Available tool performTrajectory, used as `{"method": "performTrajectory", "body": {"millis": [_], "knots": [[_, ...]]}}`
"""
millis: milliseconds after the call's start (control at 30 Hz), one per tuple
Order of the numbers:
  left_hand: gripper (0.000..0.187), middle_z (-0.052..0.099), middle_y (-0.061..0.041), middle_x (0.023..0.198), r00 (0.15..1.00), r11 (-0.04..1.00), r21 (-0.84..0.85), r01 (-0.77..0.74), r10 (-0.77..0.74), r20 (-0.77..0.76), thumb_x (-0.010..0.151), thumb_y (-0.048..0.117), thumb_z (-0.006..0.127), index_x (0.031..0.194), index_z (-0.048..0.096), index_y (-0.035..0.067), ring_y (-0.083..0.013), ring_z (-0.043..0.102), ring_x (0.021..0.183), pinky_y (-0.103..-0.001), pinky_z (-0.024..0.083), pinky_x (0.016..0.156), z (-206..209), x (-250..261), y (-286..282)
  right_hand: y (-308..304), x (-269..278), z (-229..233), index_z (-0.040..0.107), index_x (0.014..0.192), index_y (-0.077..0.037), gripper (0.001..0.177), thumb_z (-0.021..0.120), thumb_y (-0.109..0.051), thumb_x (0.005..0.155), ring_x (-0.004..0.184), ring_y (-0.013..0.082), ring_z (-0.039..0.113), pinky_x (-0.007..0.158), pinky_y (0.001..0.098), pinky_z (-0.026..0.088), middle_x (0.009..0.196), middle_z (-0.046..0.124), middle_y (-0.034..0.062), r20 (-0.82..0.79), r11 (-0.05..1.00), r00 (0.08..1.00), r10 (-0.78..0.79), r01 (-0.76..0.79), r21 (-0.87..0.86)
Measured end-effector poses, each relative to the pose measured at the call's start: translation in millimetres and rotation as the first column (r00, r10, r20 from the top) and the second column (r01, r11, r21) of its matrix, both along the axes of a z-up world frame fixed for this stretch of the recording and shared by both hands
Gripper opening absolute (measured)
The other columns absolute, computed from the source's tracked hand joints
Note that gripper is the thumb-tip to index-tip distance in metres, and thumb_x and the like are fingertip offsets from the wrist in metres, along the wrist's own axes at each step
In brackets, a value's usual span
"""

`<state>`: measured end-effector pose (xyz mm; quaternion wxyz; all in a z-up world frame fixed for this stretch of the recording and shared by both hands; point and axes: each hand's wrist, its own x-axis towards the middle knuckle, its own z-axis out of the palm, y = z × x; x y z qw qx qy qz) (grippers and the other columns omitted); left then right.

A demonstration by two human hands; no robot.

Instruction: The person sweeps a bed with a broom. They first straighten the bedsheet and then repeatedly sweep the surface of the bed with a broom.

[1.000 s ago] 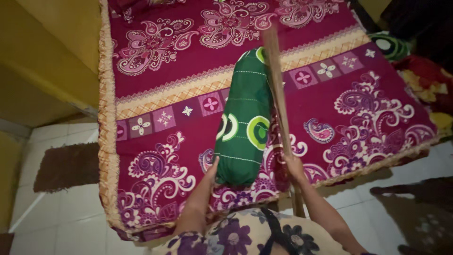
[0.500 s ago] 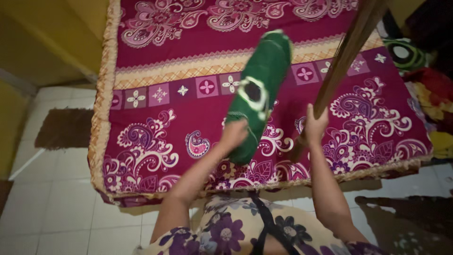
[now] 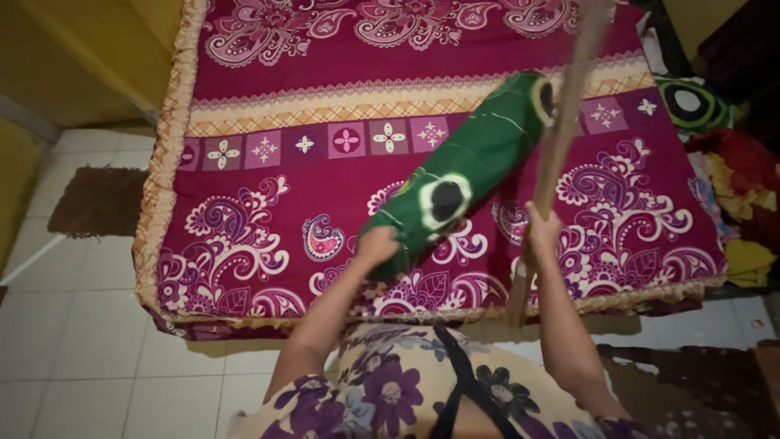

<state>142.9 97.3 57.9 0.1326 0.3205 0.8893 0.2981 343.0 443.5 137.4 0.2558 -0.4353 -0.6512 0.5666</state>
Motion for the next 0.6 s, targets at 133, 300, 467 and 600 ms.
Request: {"method": "performTrajectory", "body": {"millis": [133, 300, 467, 600], "knots": [[0.042, 0.070, -0.021, 0.112, 0.991, 0.983, -0.133, -0.128, 0.123, -0.052, 0.078, 0.035, 0.073, 0.112, 0.067, 0.011, -0.0404, 0.066, 0.109, -0.051, 0.053, 0.091, 28.9, -27.4, -14.4, -13.1, 21.4, -10.5, 0.061, 0.110, -0.004, 0.032, 0.062, -0.035, 0.103, 0.057, 0.0116, 0.056, 0.049, 0.0307, 0.046, 0.074, 0.060, -0.0012, -0.110, 0.976, 0.992, -0.057, 0.079, 0.204], [0.085, 0.056, -0.018, 0.134, 0.968, 0.965, -0.092, -0.245, 0.248, 0.028, 0.072, 0.052, 0.083, 0.144, 0.049, 0.022, -0.0405, 0.054, 0.124, -0.058, 0.047, 0.095, 39.8, -34.1, -4.0, -57.0, 47.7, -67.7, 0.064, 0.081, 0.001, 0.037, 0.068, -0.031, 0.098, 0.053, 0.0190, 0.058, 0.047, 0.0361, 0.042, 0.062, 0.060, 0.0111, 0.304, 0.977, 0.943, 0.133, -0.177, 0.122], [0.089, 0.056, -0.016, 0.136, 0.978, 0.950, -0.239, -0.200, 0.180, -0.106, 0.077, 0.057, 0.081, 0.150, 0.045, 0.023, -0.0365, 0.056, 0.126, -0.065, 0.044, 0.098, 34.3, -34.0, 17.2, -21.0, 22.5, -54.7, 0.067, 0.083, 0.004, 0.039, 0.068, -0.033, 0.093, 0.045, 0.0219, 0.057, 0.043, 0.0413, 0.041, 0.061, 0.059, 0.0113, 0.101, 0.982, 0.982, 0.162, -0.151, -0.115], [0.082, 0.052, -0.015, 0.137, 0.963, 0.950, -0.175, -0.259, 0.238, -0.129, 0.073, 0.056, 0.081, 0.143, 0.050, 0.026, -0.0380, 0.053, 0.127, -0.059, 0.047, 0.095, 27.7, -18.2, 19.8, -12.4, 7.5, -45.4, 0.067, 0.109, 0.004, 0.049, 0.071, -0.043, 0.096, 0.064, 0.0230, 0.060, 0.059, 0.0436, 0.048, 0.073, 0.061, 0.0082, 0.093, 0.995, 0.995, 0.031, -0.040, 0.094]]}}
